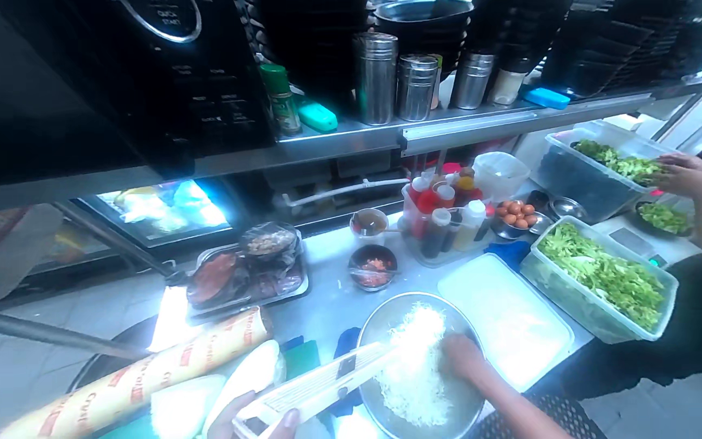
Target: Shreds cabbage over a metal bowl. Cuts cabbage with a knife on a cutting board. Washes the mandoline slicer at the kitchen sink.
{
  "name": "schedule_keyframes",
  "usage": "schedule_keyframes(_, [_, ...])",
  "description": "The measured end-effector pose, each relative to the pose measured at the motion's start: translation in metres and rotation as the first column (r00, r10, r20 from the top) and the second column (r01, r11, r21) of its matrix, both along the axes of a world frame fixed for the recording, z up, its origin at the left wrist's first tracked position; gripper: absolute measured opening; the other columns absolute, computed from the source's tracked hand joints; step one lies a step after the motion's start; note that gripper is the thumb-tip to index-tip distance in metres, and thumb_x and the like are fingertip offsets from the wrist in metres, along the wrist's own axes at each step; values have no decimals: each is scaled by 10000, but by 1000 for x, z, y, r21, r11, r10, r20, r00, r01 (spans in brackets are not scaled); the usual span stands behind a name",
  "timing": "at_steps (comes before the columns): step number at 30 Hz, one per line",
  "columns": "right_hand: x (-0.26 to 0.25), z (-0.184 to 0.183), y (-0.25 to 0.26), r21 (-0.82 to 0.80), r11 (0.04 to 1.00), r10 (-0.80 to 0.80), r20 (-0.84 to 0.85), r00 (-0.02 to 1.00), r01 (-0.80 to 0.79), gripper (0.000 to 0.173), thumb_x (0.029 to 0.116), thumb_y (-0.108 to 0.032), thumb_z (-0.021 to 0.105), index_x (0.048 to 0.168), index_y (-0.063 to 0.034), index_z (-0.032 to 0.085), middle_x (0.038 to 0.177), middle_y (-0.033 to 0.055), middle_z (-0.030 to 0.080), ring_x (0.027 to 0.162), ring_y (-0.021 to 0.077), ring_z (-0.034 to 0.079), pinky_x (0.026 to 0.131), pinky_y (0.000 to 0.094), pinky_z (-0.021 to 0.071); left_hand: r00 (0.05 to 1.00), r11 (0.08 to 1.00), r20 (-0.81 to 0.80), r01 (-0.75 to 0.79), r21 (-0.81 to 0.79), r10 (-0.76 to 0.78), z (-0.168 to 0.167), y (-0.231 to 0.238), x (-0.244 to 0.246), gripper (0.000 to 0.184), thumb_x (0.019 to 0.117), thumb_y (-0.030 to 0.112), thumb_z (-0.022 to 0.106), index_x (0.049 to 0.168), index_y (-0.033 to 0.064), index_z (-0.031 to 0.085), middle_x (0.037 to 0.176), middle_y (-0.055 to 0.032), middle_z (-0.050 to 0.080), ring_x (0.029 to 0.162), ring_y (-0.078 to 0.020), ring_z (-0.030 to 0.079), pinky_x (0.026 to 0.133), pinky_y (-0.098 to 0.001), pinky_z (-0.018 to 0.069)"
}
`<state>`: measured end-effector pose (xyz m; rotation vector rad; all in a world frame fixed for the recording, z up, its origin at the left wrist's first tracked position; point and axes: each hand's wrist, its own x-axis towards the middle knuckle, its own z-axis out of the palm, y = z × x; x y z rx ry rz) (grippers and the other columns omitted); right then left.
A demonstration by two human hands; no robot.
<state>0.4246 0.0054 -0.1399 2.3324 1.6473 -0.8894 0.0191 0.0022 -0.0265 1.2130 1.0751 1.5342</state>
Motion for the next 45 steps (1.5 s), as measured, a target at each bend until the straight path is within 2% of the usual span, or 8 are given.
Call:
schedule_keyframes(5, [38,48,-14,-49,899,-321,-750,579,436,223,892,-259,741,1011,-75,699,815,90,693,669,211,665,616,402,581,1000,1000,-1,-6,16,6,-1,0,-1,625,833,39,761,1340,-4,397,1185,-133,650,1033,-228,680,864,-403,607])
schedule_keyframes(10, [52,46,-32,-227,843,-207,-974,-94,487,314,882,-39,599,1194,-33,638,1133,190,678,934,306,695,752,477,611,1000,1000,-27,2,-19,-2,-3,1,1,662,828,62,781,1361,-2,394,1216,-139,636,1056,-229,678,860,-406,617])
schedule_keyframes(21, [29,23,-1,68,857,-344,-663,664,511,188,967,-267,691,1088,-152,778,906,63,755,712,192,720,663,401,628,1000,998,-20,14,-54,-15,-1,-3,0,648,830,24,750,1363,5,382,1202,-128,648,1045,-217,683,853,-380,618])
schedule_keyframes(28, [5,-20,15,259,965,-35,13,999,31,247,879,-373,678,1059,-237,780,1065,52,750,1048,276,704,900,568,574,1000,998,-2,6,-63,-7,-6,-5,-4,655,828,34,768,1362,12,390,1200,-136,644,1047,-228,680,848,-389,618])
schedule_keyframes(34, [7,-6,12,352,902,-187,-206,961,251,235,899,-373,676,984,-174,767,957,31,744,920,206,713,837,492,596,1000,999,15,2,-39,-1,-1,-9,-7,649,823,29,764,1358,10,397,1185,-138,646,1035,-234,682,852,-394,616])
schedule_keyframes(37, [24,19,3,-6,737,-359,-851,383,676,148,912,-188,703,977,-64,653,792,77,649,630,171,608,559,347,524,1000,999,5,-9,-46,9,1,-10,-14,612,844,35,742,1354,13,404,1202,-125,649,1045,-222,679,856,-383,611])
schedule_keyframes(40, [38,26,-10,-340,660,-349,-928,-127,670,81,911,-4,605,971,-28,556,971,175,699,827,285,713,754,457,627,1000,998,-13,-11,-67,10,1,-10,-15,605,852,28,726,1361,10,399,1227,-114,642,1057,-210,673,867,-376,607])
schedule_keyframes(45, [35,21,-16,-300,712,-370,-929,-23,635,223,904,-36,687,1123,-39,649,1006,163,696,827,272,698,722,438,619,1000,996,4,-7,-84,7,3,-7,-10,614,851,34,742,1363,15,403,1217,-121,645,1059,-209,676,861,-372,612])
